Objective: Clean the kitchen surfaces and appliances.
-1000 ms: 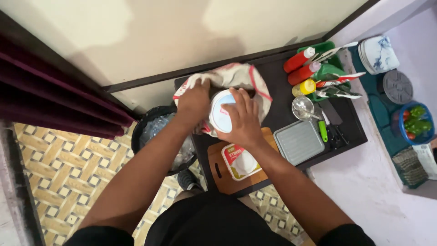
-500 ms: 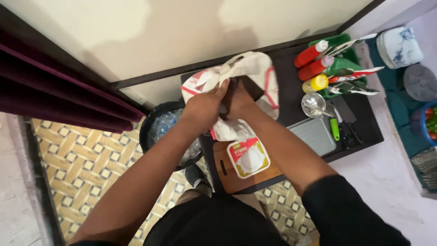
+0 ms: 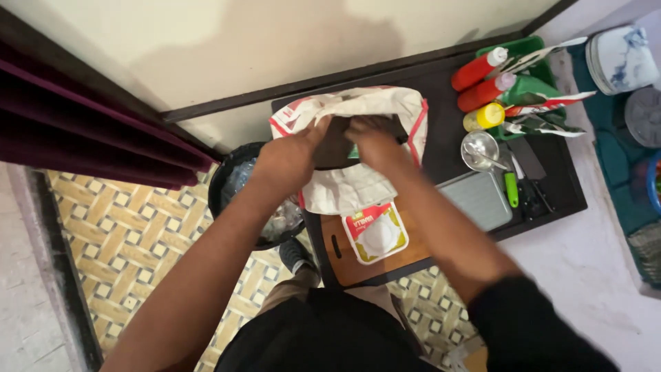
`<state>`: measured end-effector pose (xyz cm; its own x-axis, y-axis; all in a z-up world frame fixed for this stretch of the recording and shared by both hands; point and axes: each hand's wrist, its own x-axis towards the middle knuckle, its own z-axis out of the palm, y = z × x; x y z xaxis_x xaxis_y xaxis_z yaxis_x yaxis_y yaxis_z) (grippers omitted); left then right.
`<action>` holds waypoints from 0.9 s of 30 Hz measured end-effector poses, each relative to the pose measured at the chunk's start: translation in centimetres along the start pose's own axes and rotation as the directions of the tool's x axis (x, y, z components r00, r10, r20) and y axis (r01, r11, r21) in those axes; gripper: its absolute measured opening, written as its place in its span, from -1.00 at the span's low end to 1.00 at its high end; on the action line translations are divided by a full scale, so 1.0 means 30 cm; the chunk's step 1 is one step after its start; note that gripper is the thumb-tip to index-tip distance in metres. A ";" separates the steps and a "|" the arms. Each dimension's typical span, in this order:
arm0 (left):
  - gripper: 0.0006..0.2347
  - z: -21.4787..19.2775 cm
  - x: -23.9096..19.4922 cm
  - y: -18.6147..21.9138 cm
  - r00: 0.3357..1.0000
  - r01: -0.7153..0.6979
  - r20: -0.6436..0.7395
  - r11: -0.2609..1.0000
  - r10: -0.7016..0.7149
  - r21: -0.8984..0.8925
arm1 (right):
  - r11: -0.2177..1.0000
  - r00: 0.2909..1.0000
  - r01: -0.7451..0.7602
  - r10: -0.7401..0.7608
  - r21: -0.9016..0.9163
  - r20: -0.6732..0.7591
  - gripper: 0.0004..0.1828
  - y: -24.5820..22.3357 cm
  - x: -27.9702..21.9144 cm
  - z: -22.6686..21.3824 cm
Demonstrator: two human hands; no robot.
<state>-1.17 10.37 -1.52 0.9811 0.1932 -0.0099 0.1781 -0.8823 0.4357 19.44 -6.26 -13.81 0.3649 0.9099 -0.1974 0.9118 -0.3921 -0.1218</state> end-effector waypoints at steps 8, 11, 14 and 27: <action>-0.34 -0.013 0.046 -0.095 0.999 -0.041 -0.020 0.992 0.039 -0.117 | 0.682 0.587 -0.393 0.703 0.617 -0.402 -0.64 -0.258 -0.686 0.179; -0.36 -0.140 0.071 -0.027 0.991 0.026 0.134 0.994 -0.013 -0.102 | 0.773 0.606 -0.498 0.635 0.394 -0.479 -0.25 -0.168 -0.793 0.384; -0.35 -0.160 0.109 -0.006 0.979 0.020 0.205 0.997 -0.006 -0.068 | 0.391 0.758 -0.449 0.643 0.803 0.110 -0.46 -0.110 -0.792 0.462; -0.33 -0.118 0.135 -0.059 0.978 -0.159 0.119 0.982 0.170 -0.101 | 0.253 0.619 -0.561 0.761 0.788 0.195 -0.72 0.128 -1.024 -0.244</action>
<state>2.22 14.24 0.85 0.9990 -0.0126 -0.0427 0.0115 -0.8538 0.5205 13.11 -34.74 -1.11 0.8828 0.2379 -0.4050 -0.1220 -0.7164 -0.6870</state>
